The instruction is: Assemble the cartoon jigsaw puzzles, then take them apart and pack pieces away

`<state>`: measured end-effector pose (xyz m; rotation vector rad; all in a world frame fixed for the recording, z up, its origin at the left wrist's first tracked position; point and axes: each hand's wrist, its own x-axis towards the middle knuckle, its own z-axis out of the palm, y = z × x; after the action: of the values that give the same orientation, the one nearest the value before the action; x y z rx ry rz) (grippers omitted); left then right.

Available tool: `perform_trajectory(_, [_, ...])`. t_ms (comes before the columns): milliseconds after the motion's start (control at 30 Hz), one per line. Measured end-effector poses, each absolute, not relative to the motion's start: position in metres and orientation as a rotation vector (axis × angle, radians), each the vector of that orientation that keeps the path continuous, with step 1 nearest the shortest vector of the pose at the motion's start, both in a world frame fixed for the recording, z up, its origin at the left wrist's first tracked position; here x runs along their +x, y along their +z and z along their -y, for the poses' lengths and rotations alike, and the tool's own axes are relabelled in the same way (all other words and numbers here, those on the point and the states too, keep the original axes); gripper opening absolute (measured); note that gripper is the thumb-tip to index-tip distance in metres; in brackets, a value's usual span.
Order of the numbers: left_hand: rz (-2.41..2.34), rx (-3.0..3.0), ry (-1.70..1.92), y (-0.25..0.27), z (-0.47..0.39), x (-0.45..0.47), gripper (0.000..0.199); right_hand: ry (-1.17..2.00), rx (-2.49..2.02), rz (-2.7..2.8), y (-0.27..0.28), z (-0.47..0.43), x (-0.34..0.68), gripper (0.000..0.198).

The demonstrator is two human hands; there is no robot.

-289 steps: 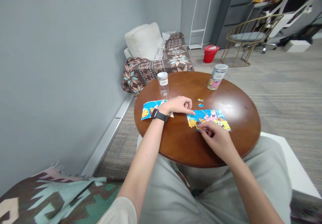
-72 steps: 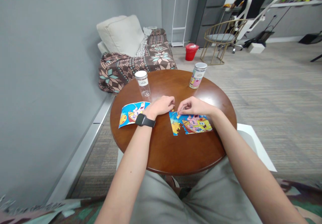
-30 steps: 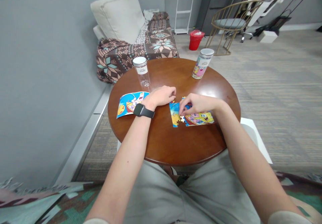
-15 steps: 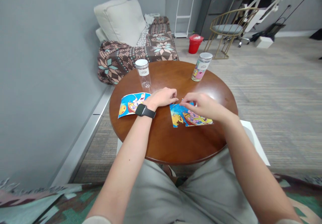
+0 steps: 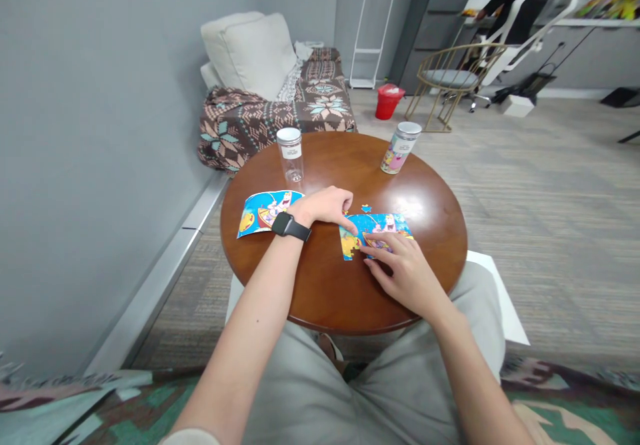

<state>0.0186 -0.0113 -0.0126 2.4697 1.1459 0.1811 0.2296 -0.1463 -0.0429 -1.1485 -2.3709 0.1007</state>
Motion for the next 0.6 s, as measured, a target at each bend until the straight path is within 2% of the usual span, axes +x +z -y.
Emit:
perform_trajectory(367, [-1.137, 2.481, 0.165, -0.010, 0.013, 0.019, 0.044, 0.134, -1.125, 2.387, -0.044, 0.147, 0.229, 0.028])
perform_trajectory(500, [-1.218, 2.444, 0.215, -0.012, 0.008, 0.014, 0.033, 0.181, -1.111, 2.366, -0.045, 0.146, 0.230, 0.034])
perform_trajectory(600, [-1.339, 2.458, 0.235, -0.014, 0.004, 0.008, 0.023, 0.176, -1.094, 2.357, -0.046, 0.146, 0.230, 0.028])
